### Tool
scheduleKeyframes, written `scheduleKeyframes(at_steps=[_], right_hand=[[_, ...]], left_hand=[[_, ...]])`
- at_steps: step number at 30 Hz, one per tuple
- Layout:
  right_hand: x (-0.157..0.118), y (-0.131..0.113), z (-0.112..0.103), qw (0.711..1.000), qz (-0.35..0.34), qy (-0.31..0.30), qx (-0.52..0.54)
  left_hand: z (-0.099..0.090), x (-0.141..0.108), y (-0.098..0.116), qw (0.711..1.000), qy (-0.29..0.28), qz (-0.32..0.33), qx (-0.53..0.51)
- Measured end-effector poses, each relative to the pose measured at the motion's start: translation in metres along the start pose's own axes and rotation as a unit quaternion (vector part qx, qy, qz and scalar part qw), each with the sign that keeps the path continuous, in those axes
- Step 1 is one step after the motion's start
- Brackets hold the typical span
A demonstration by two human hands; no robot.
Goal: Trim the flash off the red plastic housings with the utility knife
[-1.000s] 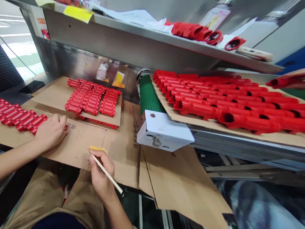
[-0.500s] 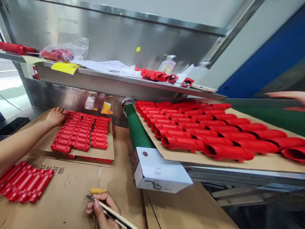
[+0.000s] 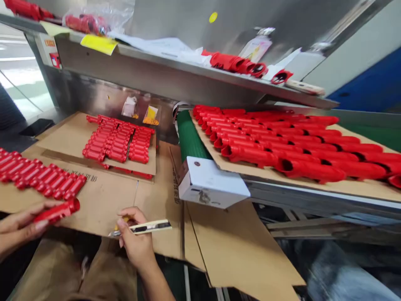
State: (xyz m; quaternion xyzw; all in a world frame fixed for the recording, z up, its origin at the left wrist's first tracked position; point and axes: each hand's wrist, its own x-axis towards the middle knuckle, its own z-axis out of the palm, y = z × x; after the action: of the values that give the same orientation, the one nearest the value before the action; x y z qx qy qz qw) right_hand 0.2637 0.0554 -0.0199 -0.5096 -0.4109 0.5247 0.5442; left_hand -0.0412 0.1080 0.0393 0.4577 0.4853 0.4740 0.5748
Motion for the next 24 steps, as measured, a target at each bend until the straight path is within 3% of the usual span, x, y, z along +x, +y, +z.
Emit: scheduleKeyframes(at_steps=[2, 4, 9, 12, 15, 17, 19, 21, 24], right_hand=[[-0.018, -0.016, 0.015, 0.997, 0.015, -0.064, -0.05], [-0.033, -0.028, 0.028, 0.99, 0.018, -0.109, -0.092], [-0.055, -0.027, 0.039, 0.98, -0.005, -0.128, -0.155], [-0.063, -0.019, 0.039, 0.967, -0.104, -0.116, -0.201], [-0.067, -0.015, 0.041, 0.951, -0.176, -0.098, -0.235], [-0.069, -0.015, 0.044, 0.952, -0.163, -0.082, -0.245], [-0.07, -0.013, 0.049, 0.96, -0.126, -0.08, -0.238], [-0.072, -0.008, 0.054, 0.961, -0.126, -0.091, -0.23], [-0.073, -0.003, 0.059, 0.927, -0.222, -0.148, -0.265]], left_hand=[[0.017, -0.044, -0.018, 0.992, -0.101, -0.064, 0.034], [0.029, -0.071, -0.031, 0.981, -0.151, -0.113, 0.033], [0.033, -0.092, -0.051, 0.989, -0.027, -0.139, 0.038], [0.033, -0.098, -0.052, 0.989, 0.027, -0.138, 0.043], [0.038, -0.105, -0.049, 0.99, 0.091, -0.087, 0.058], [0.042, -0.108, -0.047, 0.991, 0.118, -0.016, 0.059], [0.047, -0.108, -0.046, 0.992, 0.125, 0.006, 0.008], [0.052, -0.105, -0.046, 0.988, 0.128, -0.048, -0.077], [0.059, -0.097, -0.045, 0.961, 0.135, -0.154, -0.187]])
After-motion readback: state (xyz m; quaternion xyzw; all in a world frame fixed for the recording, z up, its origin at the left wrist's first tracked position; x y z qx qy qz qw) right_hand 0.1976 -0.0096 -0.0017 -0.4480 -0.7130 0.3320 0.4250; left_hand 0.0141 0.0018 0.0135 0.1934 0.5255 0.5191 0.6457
